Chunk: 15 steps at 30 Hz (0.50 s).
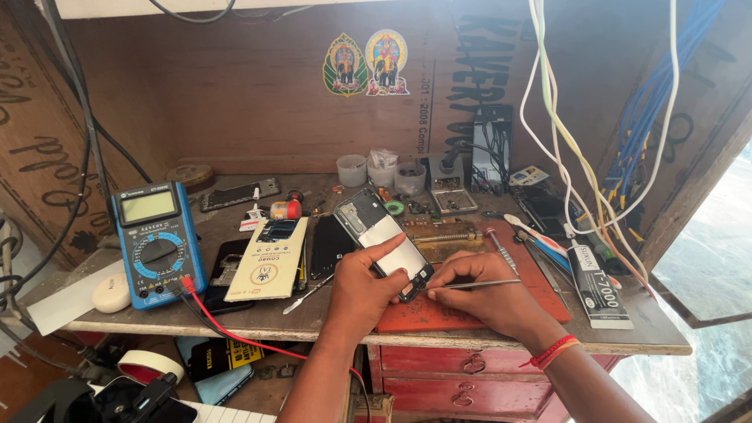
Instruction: The person holds a disassembled smartphone in one hand and uses a thin metal pry tool with the other hand to work along the phone's edge and interior, repeatedly scraping and prying at the device. They later flip the phone over and continue working on its other side with the tool.
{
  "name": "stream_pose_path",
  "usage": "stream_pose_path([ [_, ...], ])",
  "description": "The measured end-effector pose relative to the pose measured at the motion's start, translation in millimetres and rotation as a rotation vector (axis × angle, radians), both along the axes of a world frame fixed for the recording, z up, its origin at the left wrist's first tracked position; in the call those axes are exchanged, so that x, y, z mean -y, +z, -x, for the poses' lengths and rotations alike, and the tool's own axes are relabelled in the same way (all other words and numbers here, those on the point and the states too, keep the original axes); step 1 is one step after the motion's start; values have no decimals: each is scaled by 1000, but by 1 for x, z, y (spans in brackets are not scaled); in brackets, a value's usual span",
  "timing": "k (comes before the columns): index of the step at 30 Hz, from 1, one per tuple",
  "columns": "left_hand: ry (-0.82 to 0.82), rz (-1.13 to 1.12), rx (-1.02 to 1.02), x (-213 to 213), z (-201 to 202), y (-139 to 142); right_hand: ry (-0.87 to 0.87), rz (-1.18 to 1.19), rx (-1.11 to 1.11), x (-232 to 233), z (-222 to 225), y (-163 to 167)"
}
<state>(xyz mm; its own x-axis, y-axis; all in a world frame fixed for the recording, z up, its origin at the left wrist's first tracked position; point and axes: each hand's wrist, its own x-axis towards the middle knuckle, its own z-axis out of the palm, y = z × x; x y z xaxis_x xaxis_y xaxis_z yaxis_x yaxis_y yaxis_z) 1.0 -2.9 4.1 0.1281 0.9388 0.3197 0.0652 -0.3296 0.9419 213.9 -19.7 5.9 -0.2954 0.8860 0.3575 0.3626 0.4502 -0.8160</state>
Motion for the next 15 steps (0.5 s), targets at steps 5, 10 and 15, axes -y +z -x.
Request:
stream_pose_path([
  [5,0,-1,4,-1,0,0,41,-7,-55,-2,0,-1],
  [10,-5,7,9,0,0,0,4,-7,-3,-1,0,-1],
  [15,-2,1,8,1,0,0,9,0,-16,-2,0,-1],
])
